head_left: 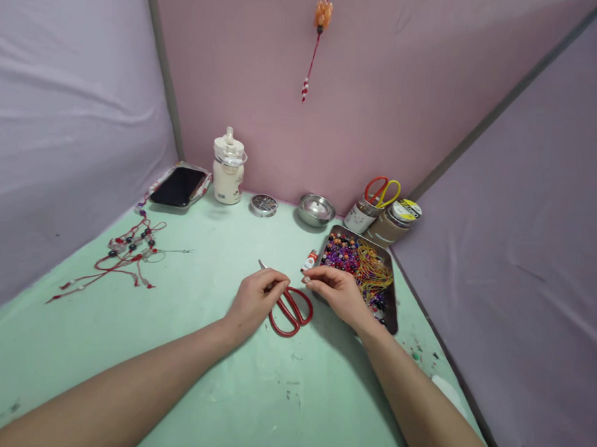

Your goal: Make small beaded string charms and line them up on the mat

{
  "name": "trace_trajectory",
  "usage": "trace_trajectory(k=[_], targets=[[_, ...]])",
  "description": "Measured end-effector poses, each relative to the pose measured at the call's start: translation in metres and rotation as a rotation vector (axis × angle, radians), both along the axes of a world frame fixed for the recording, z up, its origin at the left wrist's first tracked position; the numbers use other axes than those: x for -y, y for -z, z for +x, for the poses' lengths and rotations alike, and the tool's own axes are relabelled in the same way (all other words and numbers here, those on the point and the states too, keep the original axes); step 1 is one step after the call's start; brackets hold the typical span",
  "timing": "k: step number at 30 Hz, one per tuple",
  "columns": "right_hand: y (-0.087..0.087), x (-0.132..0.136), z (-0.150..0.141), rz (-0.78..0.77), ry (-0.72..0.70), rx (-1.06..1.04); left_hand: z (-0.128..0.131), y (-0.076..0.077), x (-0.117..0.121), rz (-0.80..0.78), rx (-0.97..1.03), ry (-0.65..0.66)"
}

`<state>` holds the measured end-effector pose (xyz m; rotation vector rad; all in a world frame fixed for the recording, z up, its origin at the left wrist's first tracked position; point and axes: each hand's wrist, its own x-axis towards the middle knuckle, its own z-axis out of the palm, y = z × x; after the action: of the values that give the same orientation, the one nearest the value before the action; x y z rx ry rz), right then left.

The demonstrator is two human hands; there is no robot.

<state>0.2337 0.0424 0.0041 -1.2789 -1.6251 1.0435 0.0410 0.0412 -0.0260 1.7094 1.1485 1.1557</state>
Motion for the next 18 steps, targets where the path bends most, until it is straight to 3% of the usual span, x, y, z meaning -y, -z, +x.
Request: trace_trajectory(k=[7,18], targets=[[-0.004,0.007,-0.006,0.261,-0.054,0.232,0.003,0.0,0.001,-0.078,0.017,0.073],[-0.006,0.013,-0.012,0.31,-0.108,0.301,0.006,-0.008,0.005,-0.435,0.283,0.242]])
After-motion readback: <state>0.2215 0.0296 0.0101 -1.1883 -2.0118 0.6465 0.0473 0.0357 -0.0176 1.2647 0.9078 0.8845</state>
